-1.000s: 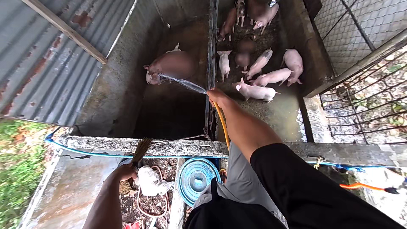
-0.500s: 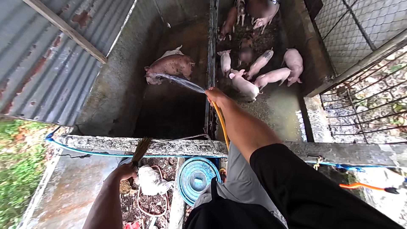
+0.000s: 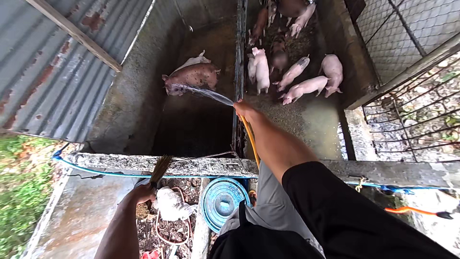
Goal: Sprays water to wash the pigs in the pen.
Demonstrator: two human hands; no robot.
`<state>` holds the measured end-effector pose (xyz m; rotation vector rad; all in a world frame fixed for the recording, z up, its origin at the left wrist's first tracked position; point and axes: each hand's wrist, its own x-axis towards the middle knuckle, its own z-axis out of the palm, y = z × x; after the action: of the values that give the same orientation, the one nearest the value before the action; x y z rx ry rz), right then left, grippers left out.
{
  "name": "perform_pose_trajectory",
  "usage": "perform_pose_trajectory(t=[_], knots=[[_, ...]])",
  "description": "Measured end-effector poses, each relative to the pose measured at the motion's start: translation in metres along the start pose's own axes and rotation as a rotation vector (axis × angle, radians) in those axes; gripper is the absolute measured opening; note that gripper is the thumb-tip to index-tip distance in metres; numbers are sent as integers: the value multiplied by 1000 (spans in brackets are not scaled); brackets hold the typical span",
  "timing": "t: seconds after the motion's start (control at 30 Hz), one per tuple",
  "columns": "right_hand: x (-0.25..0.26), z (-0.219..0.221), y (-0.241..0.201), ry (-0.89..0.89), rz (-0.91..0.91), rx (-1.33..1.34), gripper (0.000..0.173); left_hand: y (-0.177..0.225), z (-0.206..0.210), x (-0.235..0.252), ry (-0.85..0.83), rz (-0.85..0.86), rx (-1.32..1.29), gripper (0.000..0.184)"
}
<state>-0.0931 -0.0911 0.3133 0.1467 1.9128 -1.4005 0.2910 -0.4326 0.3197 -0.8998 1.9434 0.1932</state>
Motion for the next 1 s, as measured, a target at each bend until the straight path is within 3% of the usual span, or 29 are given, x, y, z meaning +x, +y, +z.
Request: perform_pose_trajectory(t=[0.63, 1.0], knots=[[-3, 2, 3, 6, -5, -27, 30, -4, 3, 5, 3, 0, -11, 87], [2, -16, 7, 206, 16, 167, 29, -1, 3, -1, 7, 5, -9, 88]])
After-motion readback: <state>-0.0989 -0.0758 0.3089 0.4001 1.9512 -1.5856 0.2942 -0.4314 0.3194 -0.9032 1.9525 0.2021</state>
